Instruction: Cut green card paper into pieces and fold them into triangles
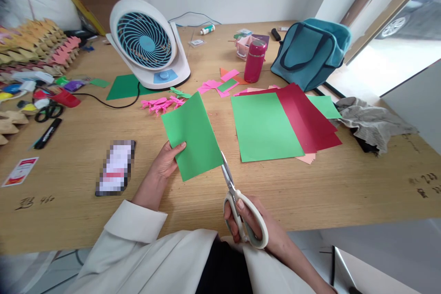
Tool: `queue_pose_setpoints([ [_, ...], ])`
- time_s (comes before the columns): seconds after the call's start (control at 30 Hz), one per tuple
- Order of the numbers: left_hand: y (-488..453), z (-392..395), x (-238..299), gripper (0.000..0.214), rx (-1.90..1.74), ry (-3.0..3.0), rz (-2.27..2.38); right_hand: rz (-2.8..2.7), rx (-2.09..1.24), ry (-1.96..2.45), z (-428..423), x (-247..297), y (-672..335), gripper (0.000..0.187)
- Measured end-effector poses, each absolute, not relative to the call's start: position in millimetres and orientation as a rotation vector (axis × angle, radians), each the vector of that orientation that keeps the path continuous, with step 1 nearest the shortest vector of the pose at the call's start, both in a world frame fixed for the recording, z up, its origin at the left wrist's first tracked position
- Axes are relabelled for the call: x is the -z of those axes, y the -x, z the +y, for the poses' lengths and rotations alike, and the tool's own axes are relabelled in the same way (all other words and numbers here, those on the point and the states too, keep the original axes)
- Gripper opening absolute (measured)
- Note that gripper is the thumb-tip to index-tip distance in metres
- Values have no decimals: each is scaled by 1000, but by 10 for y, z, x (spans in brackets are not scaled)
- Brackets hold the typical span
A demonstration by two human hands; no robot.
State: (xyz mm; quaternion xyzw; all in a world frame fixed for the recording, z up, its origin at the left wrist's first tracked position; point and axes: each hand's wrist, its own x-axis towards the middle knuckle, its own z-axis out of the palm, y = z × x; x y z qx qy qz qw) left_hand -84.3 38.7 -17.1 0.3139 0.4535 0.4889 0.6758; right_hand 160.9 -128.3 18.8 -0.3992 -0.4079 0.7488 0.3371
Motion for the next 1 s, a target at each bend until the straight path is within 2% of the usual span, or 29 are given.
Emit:
queue_pose_setpoints([
  [0.43, 771, 316, 156, 50, -1031, -717, 990, -953, -1889, 978, -1123, -225, -1462, 54],
  [1.0, 764, 325, 152, 49, -1024, -714, 966, -878, -1828, 944, -1169, -71, -1388, 48],
])
